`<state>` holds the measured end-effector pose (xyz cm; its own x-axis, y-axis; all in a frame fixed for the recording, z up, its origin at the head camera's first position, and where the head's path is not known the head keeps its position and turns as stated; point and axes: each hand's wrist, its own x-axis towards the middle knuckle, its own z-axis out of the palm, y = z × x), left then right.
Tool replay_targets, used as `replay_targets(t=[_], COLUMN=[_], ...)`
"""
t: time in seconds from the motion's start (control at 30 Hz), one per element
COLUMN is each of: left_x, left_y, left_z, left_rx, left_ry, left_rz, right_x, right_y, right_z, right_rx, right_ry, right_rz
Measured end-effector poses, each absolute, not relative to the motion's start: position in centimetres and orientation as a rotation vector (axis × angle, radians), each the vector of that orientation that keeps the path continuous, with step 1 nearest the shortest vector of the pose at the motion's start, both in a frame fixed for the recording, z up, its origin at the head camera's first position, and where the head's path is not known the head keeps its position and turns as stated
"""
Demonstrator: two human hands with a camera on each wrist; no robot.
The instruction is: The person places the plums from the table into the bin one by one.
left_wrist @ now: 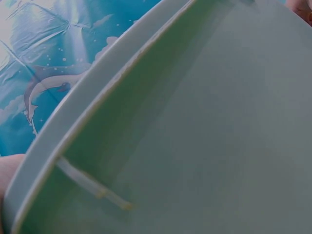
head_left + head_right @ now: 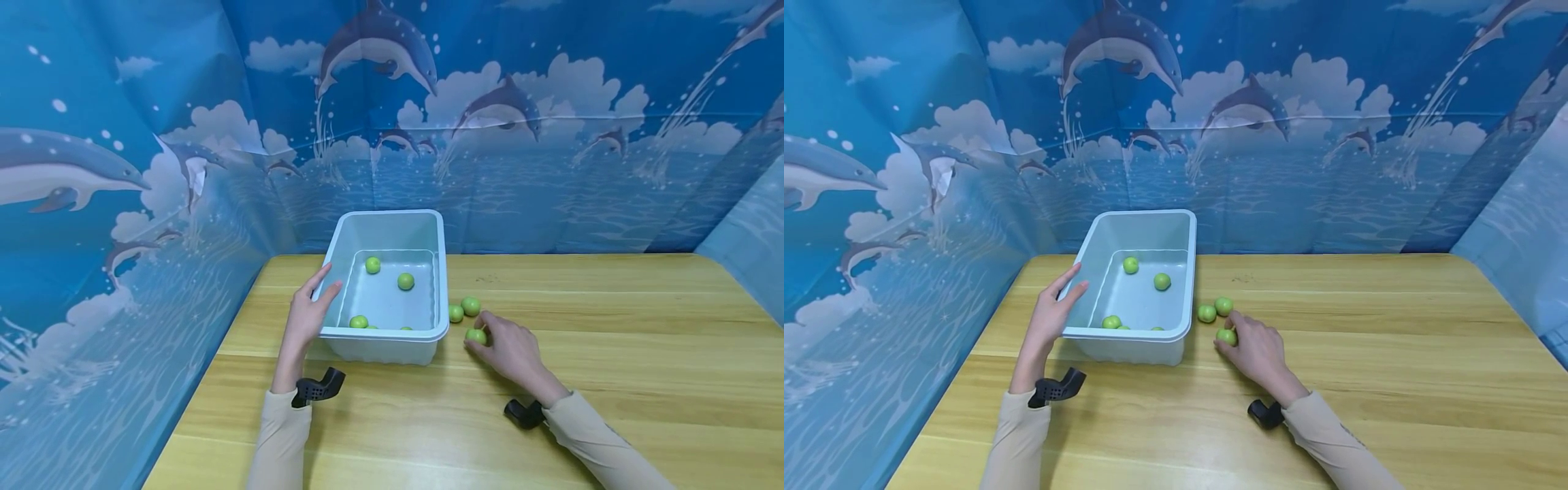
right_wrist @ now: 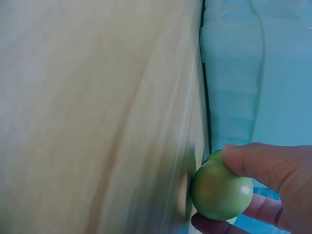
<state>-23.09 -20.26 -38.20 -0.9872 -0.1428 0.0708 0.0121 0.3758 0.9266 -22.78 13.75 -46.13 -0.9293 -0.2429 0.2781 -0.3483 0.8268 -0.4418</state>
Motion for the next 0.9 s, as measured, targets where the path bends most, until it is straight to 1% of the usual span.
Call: replay_targets(t=[0.63, 0.9], left_x=[-23.12, -23.07], left_y=[-20.42, -20.33], left_z=[-38.28, -38.16], left_rx=[0.122, 0.129], left_ry=[-2.477, -2.481], left_rz=[-1.708, -1.710], right_x=[-22.63, -22.31], right_y=[14.13, 14.46], right_z=[-46.33, -46.08], right_rx=[0.480, 0.449], right_ry=[-2.803, -2.812], right_rz=[0.727, 0.748])
